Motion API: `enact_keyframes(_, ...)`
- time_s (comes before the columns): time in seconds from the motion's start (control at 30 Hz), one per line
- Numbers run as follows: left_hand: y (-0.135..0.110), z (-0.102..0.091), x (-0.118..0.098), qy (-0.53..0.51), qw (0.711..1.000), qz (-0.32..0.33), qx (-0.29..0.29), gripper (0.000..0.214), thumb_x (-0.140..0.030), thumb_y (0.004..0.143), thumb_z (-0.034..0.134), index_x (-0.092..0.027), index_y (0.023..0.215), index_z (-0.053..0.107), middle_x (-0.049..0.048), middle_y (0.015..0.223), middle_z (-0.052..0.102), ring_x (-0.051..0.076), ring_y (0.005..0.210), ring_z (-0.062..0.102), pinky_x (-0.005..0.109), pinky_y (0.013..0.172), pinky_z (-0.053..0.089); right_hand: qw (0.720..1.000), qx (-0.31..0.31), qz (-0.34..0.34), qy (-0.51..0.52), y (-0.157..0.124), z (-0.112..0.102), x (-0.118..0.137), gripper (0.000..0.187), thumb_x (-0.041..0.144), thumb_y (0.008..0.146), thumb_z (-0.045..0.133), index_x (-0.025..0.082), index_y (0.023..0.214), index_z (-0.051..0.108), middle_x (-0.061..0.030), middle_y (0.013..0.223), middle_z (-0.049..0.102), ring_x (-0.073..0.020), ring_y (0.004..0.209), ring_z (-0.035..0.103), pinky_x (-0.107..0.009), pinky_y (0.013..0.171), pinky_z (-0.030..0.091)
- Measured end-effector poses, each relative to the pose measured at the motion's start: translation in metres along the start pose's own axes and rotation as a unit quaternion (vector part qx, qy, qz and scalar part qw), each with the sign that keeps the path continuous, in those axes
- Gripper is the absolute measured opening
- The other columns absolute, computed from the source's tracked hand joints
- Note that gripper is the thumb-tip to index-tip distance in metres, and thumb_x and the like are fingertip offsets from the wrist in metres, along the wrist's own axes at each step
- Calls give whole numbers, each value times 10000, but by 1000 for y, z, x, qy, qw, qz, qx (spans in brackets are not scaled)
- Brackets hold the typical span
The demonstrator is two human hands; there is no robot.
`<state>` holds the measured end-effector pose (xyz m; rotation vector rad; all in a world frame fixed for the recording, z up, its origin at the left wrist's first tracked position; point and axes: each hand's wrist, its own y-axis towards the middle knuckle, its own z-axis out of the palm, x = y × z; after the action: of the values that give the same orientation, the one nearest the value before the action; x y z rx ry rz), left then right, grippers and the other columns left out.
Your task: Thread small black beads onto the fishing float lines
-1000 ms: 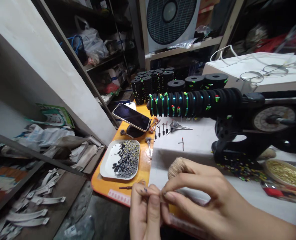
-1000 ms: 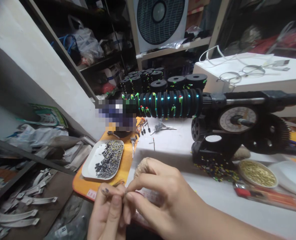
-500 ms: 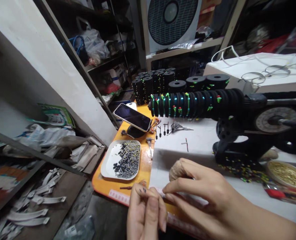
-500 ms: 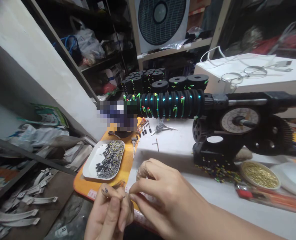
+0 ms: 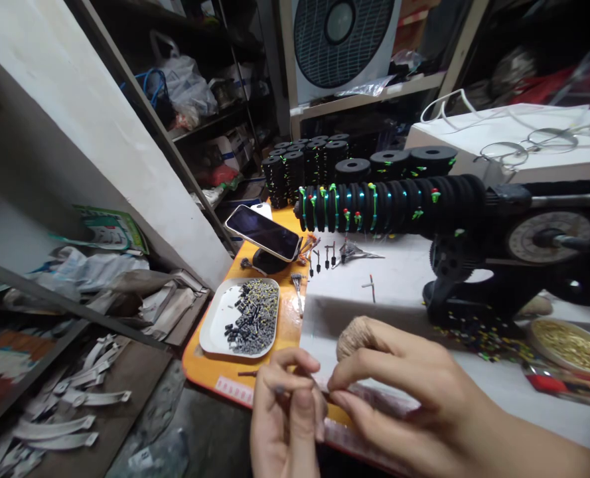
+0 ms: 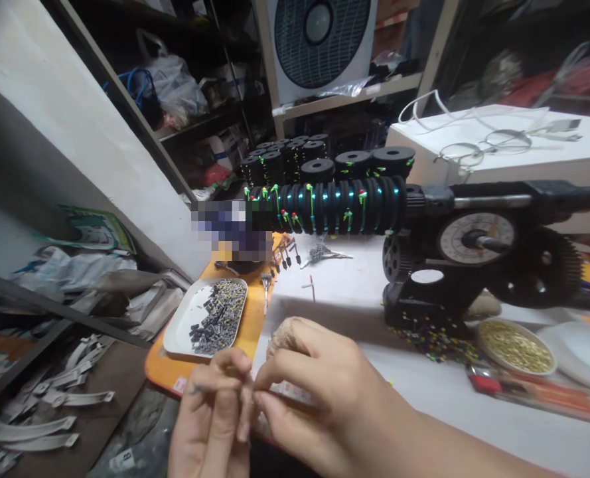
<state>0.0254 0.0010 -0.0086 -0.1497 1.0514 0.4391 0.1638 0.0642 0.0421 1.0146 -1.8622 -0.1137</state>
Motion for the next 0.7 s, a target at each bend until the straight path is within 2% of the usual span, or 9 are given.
enact_keyframes(0.1,5,2,-4,-39,995,92,-4,152,-340,864,760,-241,788,673,-47,693,660,60,512,446,163,514,387,999,33,-6,-12,-1,-4,2,174,60,894,521,153,898,668,-60,835,585,-155,731,583,-245,612,510)
enact_keyframes(0.2,16,-4,-15,-48,983,174,-15,138,-363,852,765,-253,815,690,-72,546,553,88,496,435,177,479,390,999,9,-13,-32,1,-10,2,190,45,925,471,171,951,611,-55,878,572,-155,771,578,-259,670,514)
enact_keyframes(0.27,22,-9,-19,-18,979,200,-31,157,-344,815,802,-244,796,682,-71,549,549,106,564,519,191,562,471,999,-19,-14,-40,4,-13,2,197,29,940,458,188,953,575,-42,882,567,-147,772,571,-252,680,505)
enact_keyframes(0.3,24,-11,-19,2,978,203,-46,156,-335,811,807,-246,805,679,-66,557,560,131,674,595,214,674,515,999,-26,-14,-41,5,-14,2,206,22,941,454,194,951,565,-37,877,569,-143,766,569,-246,676,501)
enact_keyframes(0.37,24,-10,-15,17,985,165,-40,136,-335,859,762,-250,815,665,-61,597,585,158,766,667,270,783,536,999,-29,-10,-40,7,-15,3,219,16,940,451,204,945,562,-31,867,578,-143,763,570,-239,669,501)
enact_keyframes(0.47,18,-3,-4,-7,999,48,16,108,-347,887,732,-251,854,694,-61,661,594,79,540,591,203,602,493,999,-36,0,-31,9,-13,6,214,28,939,464,210,933,575,-28,854,589,-146,773,577,-234,662,504)
enact_keyframes(0.53,16,4,-1,-11,999,-7,32,203,-372,781,837,-251,917,747,-42,706,607,49,521,523,154,540,435,999,-43,-3,-22,8,-12,8,214,30,930,474,211,921,588,-24,846,591,-140,767,581,-223,650,505)
enact_keyframes(0.6,16,11,-2,-14,999,3,35,245,-371,693,901,-240,860,778,-17,752,620,68,608,545,148,596,452,999,-43,-4,-20,6,-10,10,219,23,917,482,206,918,603,-21,839,592,-132,760,587,-213,652,512)
enact_keyframes(0.7,16,18,-6,-61,996,49,49,174,-333,747,866,-235,699,730,-14,773,668,76,628,541,144,627,464,1000,-17,-13,-16,4,-9,10,188,29,903,514,182,922,621,-37,854,594,-132,773,602,-209,665,540)
